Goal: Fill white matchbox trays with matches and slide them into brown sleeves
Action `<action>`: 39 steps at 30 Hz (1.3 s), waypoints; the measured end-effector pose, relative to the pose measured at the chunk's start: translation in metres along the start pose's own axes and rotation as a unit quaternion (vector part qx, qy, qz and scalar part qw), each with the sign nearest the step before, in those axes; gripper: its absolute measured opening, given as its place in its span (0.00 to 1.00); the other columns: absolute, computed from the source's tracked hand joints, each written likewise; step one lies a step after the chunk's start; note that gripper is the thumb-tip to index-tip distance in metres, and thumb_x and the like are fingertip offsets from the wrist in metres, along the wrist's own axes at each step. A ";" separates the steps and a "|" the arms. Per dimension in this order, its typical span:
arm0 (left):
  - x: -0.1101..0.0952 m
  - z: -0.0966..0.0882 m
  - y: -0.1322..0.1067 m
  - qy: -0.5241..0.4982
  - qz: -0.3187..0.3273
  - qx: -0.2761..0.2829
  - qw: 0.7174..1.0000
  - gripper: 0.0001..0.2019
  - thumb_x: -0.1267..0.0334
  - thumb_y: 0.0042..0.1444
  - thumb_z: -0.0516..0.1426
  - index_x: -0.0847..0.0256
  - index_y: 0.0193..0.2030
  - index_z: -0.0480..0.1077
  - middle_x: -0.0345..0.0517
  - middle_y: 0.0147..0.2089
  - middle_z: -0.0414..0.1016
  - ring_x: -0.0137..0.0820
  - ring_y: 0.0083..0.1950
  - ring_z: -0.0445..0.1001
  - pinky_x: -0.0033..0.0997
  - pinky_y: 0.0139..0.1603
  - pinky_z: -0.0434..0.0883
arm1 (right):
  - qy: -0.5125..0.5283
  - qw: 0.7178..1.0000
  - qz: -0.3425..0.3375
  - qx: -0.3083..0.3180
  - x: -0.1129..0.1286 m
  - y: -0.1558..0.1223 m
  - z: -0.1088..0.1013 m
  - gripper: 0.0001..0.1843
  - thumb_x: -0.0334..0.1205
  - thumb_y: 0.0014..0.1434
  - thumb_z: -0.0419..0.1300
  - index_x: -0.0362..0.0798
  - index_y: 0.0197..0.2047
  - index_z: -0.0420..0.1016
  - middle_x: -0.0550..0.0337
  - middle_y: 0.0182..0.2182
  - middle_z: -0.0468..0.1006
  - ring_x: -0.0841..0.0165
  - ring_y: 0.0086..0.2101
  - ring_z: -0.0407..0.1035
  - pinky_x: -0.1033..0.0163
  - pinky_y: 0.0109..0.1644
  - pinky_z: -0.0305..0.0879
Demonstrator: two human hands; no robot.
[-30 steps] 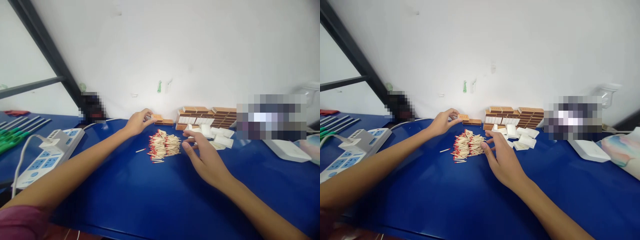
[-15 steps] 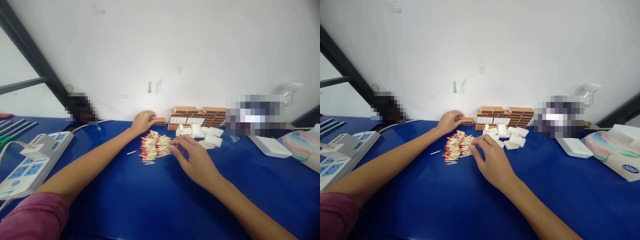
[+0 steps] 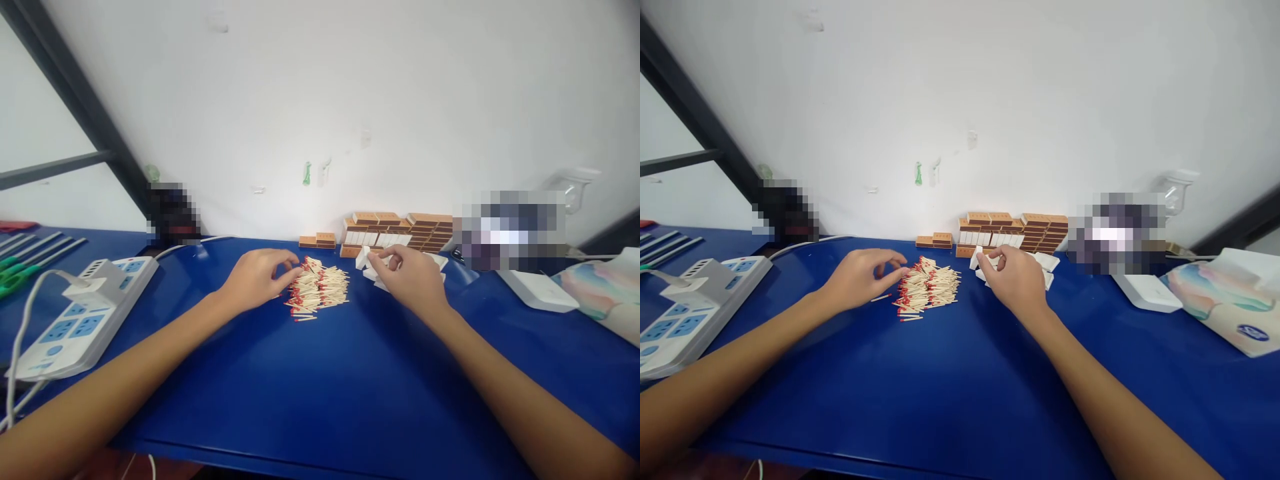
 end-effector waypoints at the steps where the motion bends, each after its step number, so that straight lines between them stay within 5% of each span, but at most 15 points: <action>1: -0.002 -0.002 -0.009 0.003 0.001 -0.007 1.000 0.11 0.54 0.67 0.58 0.56 0.46 0.79 0.37 0.37 0.82 0.25 0.28 0.71 0.30 0.34 0.67 | -0.012 1.000 -0.001 -0.002 0.002 0.004 0.002 0.22 0.60 0.62 0.59 0.48 0.37 0.79 0.57 0.26 0.77 0.60 0.29 0.71 0.59 0.33 0.55; 6: -0.016 -0.013 -0.033 0.036 0.038 -0.078 0.996 0.12 0.55 0.67 0.59 0.58 0.49 0.78 0.38 0.31 0.80 0.26 0.28 0.72 0.28 0.32 0.68 | -0.051 0.999 0.006 -0.002 0.007 0.011 0.007 0.21 0.59 0.63 0.59 0.49 0.37 0.80 0.55 0.31 0.81 0.58 0.34 0.73 0.58 0.36 0.58; 10: -0.030 -0.016 -0.038 0.064 0.103 -0.107 0.987 0.11 0.57 0.68 0.57 0.59 0.48 0.78 0.38 0.30 0.79 0.25 0.27 0.73 0.28 0.29 0.68 | -0.065 0.998 0.003 -0.017 -0.001 0.018 -0.009 0.21 0.59 0.63 0.59 0.49 0.37 0.80 0.55 0.30 0.80 0.58 0.33 0.72 0.57 0.37 0.58; 17: -0.031 -0.007 -0.042 0.078 0.144 -0.091 0.982 0.11 0.58 0.69 0.56 0.59 0.48 0.78 0.38 0.28 0.77 0.26 0.28 0.75 0.28 0.31 0.71 | -0.099 0.987 0.107 -0.067 -0.044 0.055 -0.063 0.22 0.59 0.61 0.59 0.47 0.40 0.79 0.47 0.39 0.81 0.60 0.36 0.67 0.57 0.37 0.56; 22: -0.025 -0.008 -0.043 0.091 0.137 -0.083 0.983 0.12 0.56 0.70 0.55 0.60 0.48 0.77 0.40 0.30 0.79 0.27 0.29 0.76 0.28 0.31 0.71 | -0.116 0.980 0.161 -0.034 -0.054 0.071 -0.055 0.29 0.66 0.56 0.59 0.45 0.39 0.80 0.43 0.35 0.79 0.60 0.33 0.63 0.55 0.36 0.54; 32: -0.028 -0.009 -0.043 0.092 0.147 -0.081 0.982 0.12 0.58 0.71 0.54 0.60 0.47 0.77 0.41 0.30 0.79 0.29 0.31 0.78 0.29 0.31 0.71 | -0.154 0.969 0.195 0.007 -0.052 0.079 -0.047 0.36 0.68 0.56 0.58 0.40 0.40 0.83 0.36 0.36 0.79 0.55 0.35 0.67 0.53 0.36 0.55; 36: -0.031 -0.009 -0.044 0.086 0.157 -0.085 0.980 0.11 0.59 0.70 0.55 0.60 0.48 0.77 0.40 0.29 0.78 0.28 0.30 0.77 0.29 0.30 0.70 | -0.164 0.969 0.174 -0.053 -0.035 0.063 -0.066 0.36 0.65 0.59 0.58 0.39 0.51 0.80 0.36 0.42 0.80 0.53 0.40 0.69 0.54 0.38 0.55; 39: -0.033 -0.006 -0.045 0.081 0.159 -0.083 0.980 0.10 0.60 0.69 0.56 0.60 0.49 0.76 0.40 0.29 0.78 0.28 0.30 0.77 0.29 0.30 0.71 | -0.149 0.978 0.116 -0.082 -0.018 0.040 -0.078 0.33 0.66 0.59 0.60 0.44 0.50 0.78 0.46 0.39 0.82 0.56 0.39 0.70 0.55 0.38 0.56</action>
Point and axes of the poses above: each hand's wrist, its own y-axis towards the middle knuckle, its own z-axis out of the palm, x = y × z, the point moved 7 cm from there along y, towards the middle knuckle
